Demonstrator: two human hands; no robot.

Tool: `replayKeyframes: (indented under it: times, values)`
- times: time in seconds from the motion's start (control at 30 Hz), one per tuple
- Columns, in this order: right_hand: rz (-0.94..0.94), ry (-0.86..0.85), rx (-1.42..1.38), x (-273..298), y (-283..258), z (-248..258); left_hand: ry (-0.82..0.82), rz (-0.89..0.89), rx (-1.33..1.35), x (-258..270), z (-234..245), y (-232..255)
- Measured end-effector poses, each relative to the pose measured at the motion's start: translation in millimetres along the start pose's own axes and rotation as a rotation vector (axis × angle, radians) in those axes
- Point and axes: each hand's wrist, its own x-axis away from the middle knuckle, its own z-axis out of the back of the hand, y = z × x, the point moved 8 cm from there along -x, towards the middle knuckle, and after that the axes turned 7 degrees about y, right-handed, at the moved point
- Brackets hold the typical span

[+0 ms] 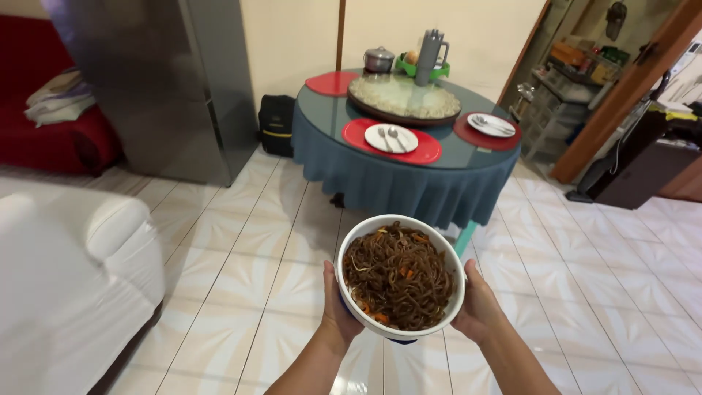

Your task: Setting a dining table with placemats, plates, and cutlery, then serving a bowl of noodles.

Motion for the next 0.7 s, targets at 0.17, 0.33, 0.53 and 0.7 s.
replayKeyframes:
  times: [0.17,0.33,0.53,0.7]
  values:
    - [0.011,-0.002,-0.035,-86,-58,-32,0.042,0.004,-0.076,-107,-6,34]
    - [0.018,-0.072,-0.142,-198,-107,-54,0.059,0.023,-0.119,-219,-16,70]
    - [0.008,-0.003,-0.223,-303,-171,-70,-0.097,0.132,0.021,-352,-40,98]
    - [0.011,0.000,-0.241,-357,-230,-99,-0.090,0.189,0.041,-443,-58,113]
